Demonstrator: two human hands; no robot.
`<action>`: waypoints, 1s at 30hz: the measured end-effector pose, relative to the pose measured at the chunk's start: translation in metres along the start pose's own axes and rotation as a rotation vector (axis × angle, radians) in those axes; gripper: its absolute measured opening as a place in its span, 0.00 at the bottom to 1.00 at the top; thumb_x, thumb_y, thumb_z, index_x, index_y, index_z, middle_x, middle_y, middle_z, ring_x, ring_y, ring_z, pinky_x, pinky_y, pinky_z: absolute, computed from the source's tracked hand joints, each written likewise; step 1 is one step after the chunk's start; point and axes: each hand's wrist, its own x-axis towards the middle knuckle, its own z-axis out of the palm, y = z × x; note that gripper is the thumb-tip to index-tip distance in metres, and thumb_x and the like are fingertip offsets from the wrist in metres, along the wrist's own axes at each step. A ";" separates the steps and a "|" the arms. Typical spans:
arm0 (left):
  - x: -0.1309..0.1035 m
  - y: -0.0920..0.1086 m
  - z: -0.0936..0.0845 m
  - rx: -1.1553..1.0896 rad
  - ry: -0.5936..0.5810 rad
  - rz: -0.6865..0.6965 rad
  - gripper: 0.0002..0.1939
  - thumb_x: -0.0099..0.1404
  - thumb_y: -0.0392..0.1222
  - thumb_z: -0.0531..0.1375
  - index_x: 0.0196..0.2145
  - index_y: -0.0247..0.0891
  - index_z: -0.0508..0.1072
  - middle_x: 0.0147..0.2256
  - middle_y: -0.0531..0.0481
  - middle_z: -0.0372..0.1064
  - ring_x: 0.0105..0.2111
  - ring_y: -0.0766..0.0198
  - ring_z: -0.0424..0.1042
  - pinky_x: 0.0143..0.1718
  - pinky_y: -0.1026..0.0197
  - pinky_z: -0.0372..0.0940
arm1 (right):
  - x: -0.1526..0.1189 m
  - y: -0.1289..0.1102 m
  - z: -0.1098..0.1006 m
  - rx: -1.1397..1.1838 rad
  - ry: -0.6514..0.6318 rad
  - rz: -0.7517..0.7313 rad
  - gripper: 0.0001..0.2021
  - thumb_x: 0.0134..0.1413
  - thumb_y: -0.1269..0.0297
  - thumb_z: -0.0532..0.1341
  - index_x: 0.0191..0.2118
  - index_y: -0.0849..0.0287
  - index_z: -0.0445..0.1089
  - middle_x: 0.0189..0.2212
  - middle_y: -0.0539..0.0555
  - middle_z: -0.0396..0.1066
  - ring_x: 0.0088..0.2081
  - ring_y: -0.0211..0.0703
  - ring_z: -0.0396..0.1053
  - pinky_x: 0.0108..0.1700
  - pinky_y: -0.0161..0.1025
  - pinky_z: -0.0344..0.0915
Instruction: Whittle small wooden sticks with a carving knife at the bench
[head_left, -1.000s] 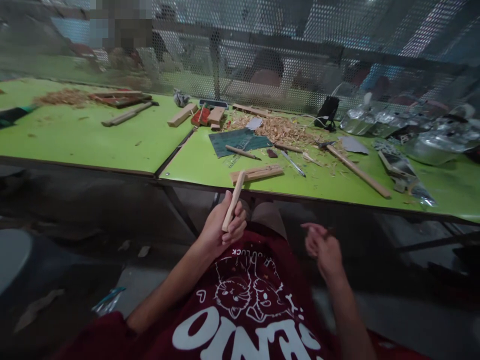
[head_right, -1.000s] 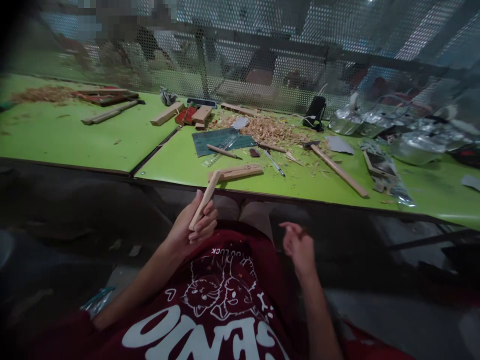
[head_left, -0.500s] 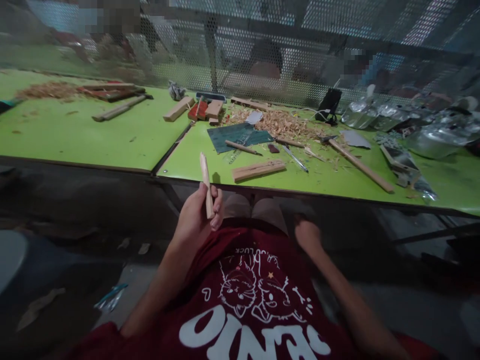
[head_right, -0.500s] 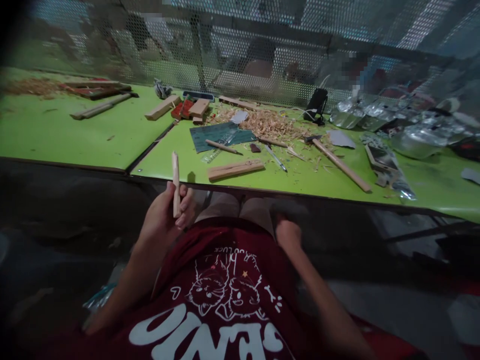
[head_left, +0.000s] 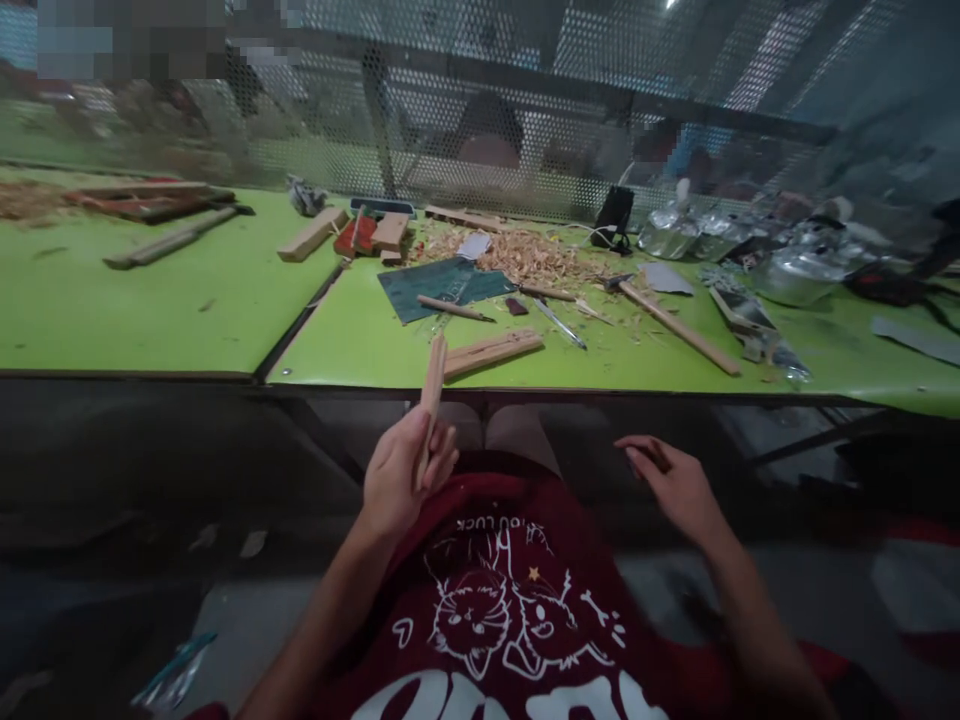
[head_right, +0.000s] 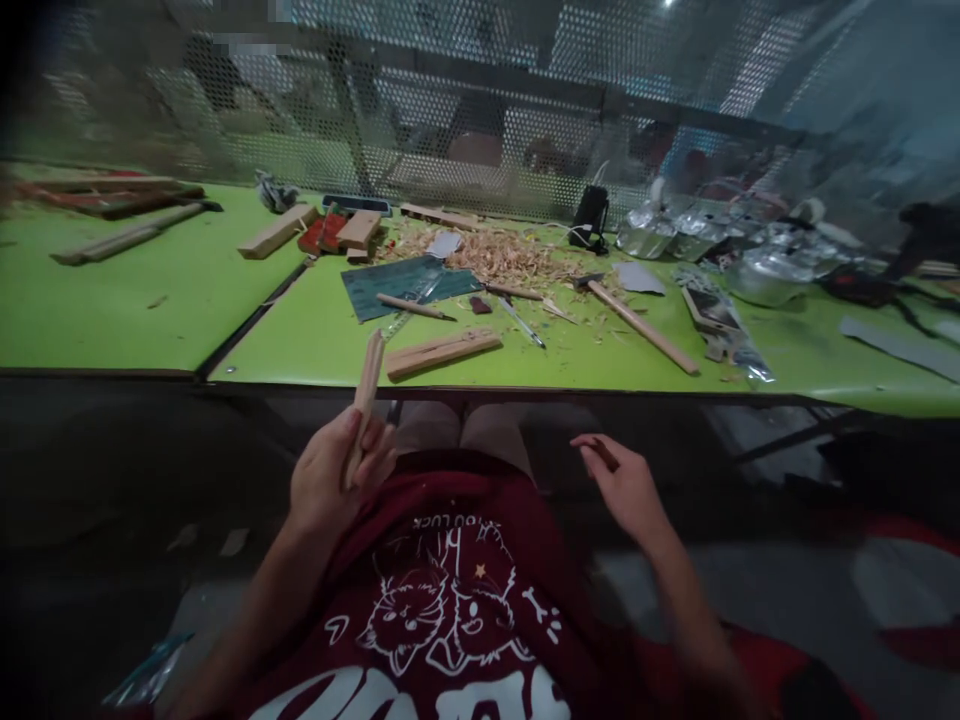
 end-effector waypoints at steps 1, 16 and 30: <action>0.001 -0.005 0.004 0.026 -0.026 0.010 0.23 0.66 0.56 0.62 0.24 0.37 0.61 0.14 0.60 0.52 0.13 0.76 0.48 0.15 0.71 0.47 | -0.008 -0.014 -0.004 0.162 -0.006 0.013 0.17 0.61 0.52 0.59 0.44 0.60 0.76 0.24 0.51 0.67 0.27 0.40 0.65 0.29 0.36 0.63; 0.009 -0.033 0.018 0.348 -0.281 -0.153 0.25 0.68 0.62 0.56 0.28 0.36 0.65 0.18 0.57 0.59 0.15 0.73 0.55 0.16 0.67 0.47 | 0.020 -0.172 0.059 0.943 -0.438 -0.018 0.17 0.51 0.51 0.70 0.36 0.60 0.70 0.19 0.43 0.58 0.18 0.27 0.50 0.20 0.30 0.44; 0.006 -0.049 0.017 0.349 -0.252 -0.268 0.18 0.64 0.53 0.63 0.33 0.40 0.60 0.23 0.62 0.49 0.21 0.74 0.48 0.21 0.68 0.47 | 0.027 -0.155 0.068 0.834 -0.201 -0.081 0.17 0.49 0.50 0.71 0.30 0.58 0.69 0.19 0.44 0.57 0.20 0.31 0.50 0.21 0.33 0.47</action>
